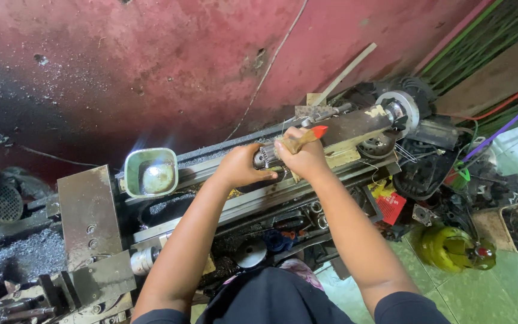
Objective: The person cleans a metal lathe using a brush and a liquid from a container. They scrub the lathe bed and components, then dip the brush into the container to apply more liquid while continuing to clean the machine.
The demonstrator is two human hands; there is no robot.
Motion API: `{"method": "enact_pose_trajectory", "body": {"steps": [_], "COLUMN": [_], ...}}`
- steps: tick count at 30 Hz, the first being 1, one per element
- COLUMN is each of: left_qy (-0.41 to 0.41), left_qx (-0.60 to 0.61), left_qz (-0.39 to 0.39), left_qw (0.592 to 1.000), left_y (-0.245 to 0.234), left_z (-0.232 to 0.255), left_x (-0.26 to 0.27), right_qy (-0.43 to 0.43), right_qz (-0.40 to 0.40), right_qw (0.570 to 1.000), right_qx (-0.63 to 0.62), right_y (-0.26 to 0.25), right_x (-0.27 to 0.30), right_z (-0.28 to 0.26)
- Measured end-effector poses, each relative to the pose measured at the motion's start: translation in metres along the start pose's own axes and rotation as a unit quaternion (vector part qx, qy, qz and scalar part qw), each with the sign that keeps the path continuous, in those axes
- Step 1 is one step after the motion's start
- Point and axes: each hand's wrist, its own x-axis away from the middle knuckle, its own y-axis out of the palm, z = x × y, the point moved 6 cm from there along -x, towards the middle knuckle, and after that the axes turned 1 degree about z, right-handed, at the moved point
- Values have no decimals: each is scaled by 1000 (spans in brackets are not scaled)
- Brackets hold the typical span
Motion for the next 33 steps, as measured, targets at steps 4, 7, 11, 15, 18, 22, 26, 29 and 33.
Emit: {"method": "enact_pose_trajectory", "body": {"steps": [4, 7, 11, 15, 18, 22, 26, 29, 33], "left_qy": [9, 25, 20, -10, -7, -18, 1, -4, -15], "left_qx": [-70, -121, -191, -158, -140, -124, -121, -117, -119], "left_qz": [12, 43, 93, 125, 114, 101, 113, 110, 103], "left_qw": [997, 991, 977, 979, 984, 987, 986, 987, 987], "left_y": [4, 7, 22, 46, 37, 33, 31, 34, 39], "left_z": [4, 13, 15, -6, -1, -1, 2, -1, -6], "left_x": [-5, -10, -21, -36, -28, -25, -25, -29, -31], "right_qy": [72, 41, 73, 29, 45, 23, -32, -62, -32], "right_qz": [-2, -4, -122, -97, -55, -41, -79, -82, -62], "right_qw": [996, 996, 989, 994, 997, 998, 996, 994, 996], "right_qx": [-54, -84, -47, 42, -16, -45, -13, 23, 52], "right_y": [0, -17, -15, -10, 4, -6, -9, -7, 2], "right_x": [-3, -18, -14, -14, -12, -14, -13, -13, -9], "right_z": [-5, -28, -46, -31, 3, 0, -14, -19, 4]}}
